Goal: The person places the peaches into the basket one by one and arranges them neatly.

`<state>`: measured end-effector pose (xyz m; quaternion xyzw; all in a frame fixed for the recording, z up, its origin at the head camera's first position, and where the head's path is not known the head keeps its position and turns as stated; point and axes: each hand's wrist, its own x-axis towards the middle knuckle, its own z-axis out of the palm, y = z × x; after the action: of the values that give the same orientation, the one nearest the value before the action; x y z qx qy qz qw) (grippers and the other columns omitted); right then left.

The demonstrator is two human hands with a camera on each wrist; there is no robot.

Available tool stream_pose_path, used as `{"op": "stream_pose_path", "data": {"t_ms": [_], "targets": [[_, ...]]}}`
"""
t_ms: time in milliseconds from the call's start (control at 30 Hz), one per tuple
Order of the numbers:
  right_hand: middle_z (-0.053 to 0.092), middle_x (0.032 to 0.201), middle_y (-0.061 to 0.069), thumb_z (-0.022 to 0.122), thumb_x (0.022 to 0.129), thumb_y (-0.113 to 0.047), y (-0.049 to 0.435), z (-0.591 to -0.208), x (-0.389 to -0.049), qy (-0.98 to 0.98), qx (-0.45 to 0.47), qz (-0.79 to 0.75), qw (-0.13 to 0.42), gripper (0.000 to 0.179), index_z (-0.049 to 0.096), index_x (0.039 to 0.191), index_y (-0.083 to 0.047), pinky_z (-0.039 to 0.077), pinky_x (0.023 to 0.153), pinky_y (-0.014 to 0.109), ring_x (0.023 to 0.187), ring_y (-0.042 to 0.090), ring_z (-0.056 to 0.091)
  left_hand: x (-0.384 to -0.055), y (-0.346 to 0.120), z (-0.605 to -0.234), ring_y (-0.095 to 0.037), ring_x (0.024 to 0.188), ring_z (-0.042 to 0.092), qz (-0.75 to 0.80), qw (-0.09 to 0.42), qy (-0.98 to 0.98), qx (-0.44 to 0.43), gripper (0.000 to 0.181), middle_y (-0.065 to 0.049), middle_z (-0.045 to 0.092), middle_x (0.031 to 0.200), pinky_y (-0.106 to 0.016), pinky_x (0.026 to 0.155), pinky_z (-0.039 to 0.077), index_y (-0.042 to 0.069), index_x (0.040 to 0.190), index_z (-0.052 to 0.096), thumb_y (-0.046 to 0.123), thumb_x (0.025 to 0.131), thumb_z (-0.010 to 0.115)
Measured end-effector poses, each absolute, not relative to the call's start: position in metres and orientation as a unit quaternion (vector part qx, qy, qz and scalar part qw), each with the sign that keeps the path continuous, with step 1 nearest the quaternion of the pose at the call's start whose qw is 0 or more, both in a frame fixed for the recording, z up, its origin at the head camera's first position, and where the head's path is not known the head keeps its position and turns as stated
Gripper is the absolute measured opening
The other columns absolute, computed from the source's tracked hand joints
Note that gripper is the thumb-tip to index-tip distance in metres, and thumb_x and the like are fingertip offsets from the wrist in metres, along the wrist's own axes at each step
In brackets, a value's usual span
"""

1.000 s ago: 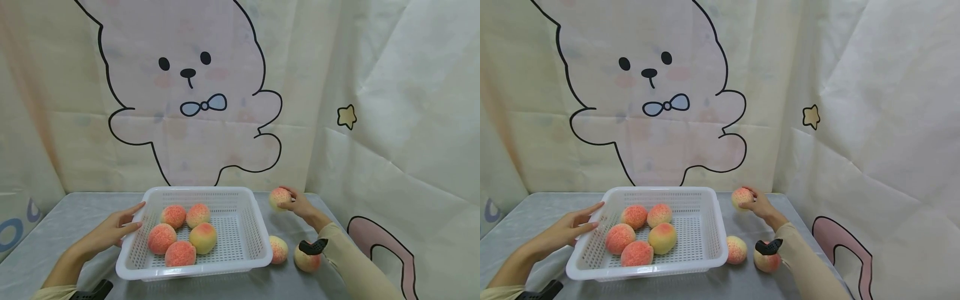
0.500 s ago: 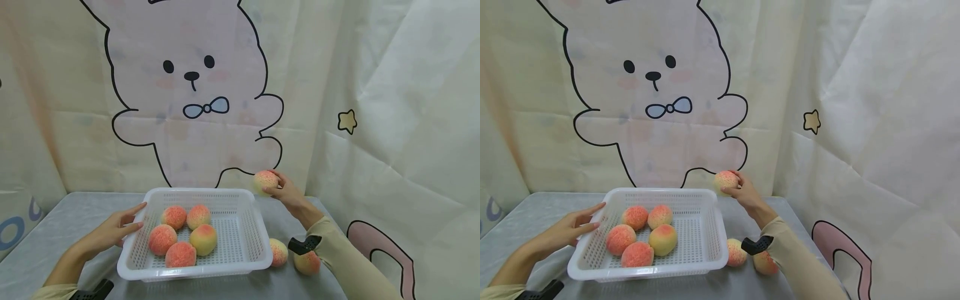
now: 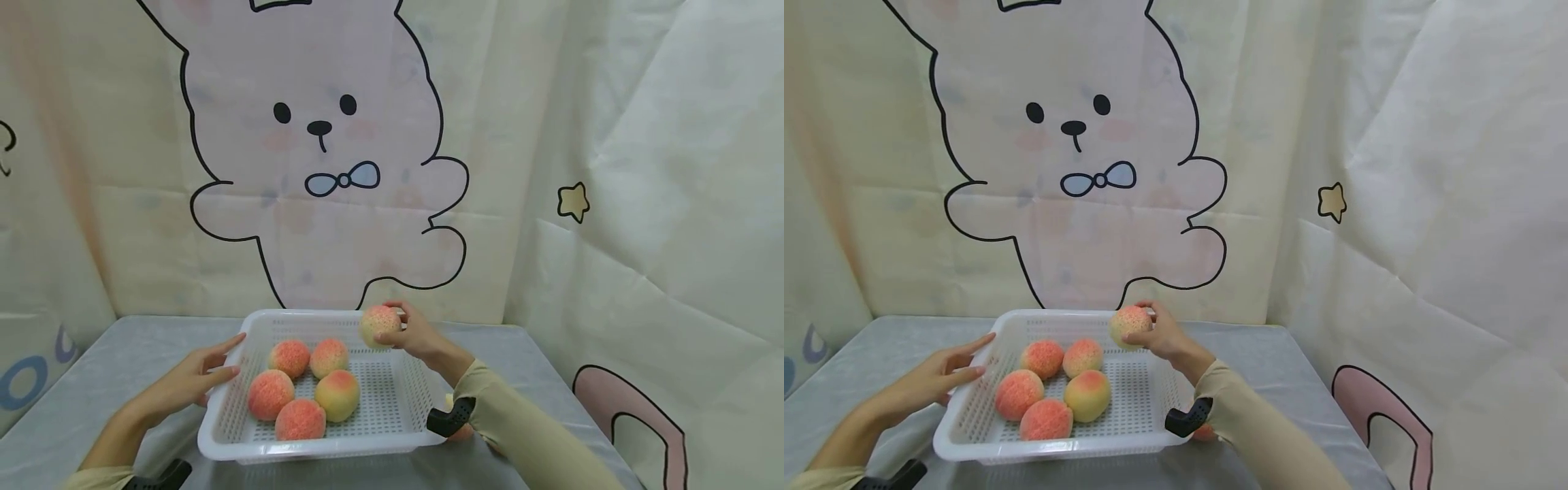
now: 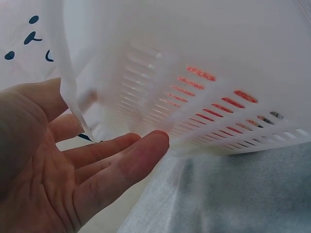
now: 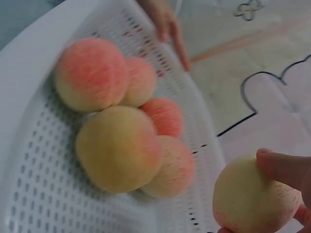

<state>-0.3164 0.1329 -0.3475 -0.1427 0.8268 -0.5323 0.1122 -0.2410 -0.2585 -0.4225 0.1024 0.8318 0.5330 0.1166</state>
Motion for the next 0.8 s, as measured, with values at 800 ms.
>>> {"op": "stream_pose_path", "data": {"t_ms": [800], "targets": [[0.055, 0.136, 0.023, 0.077, 0.087, -0.003, 0.101, -0.388, -0.317, 0.903, -0.106, -0.37, 0.193, 0.058, 0.044, 0.135, -0.007, 0.059, 0.081, 0.047, 0.101, 0.027, 0.062, -0.239, -0.257, -0.422, -0.023, 0.098, 0.067, 0.535, 0.108, 0.83, 0.11, 0.08, -0.04, 0.04, 0.15, -0.043, 0.067, 0.063, 0.008, 0.163, 0.009, 0.029, 0.103, 0.059]]}}
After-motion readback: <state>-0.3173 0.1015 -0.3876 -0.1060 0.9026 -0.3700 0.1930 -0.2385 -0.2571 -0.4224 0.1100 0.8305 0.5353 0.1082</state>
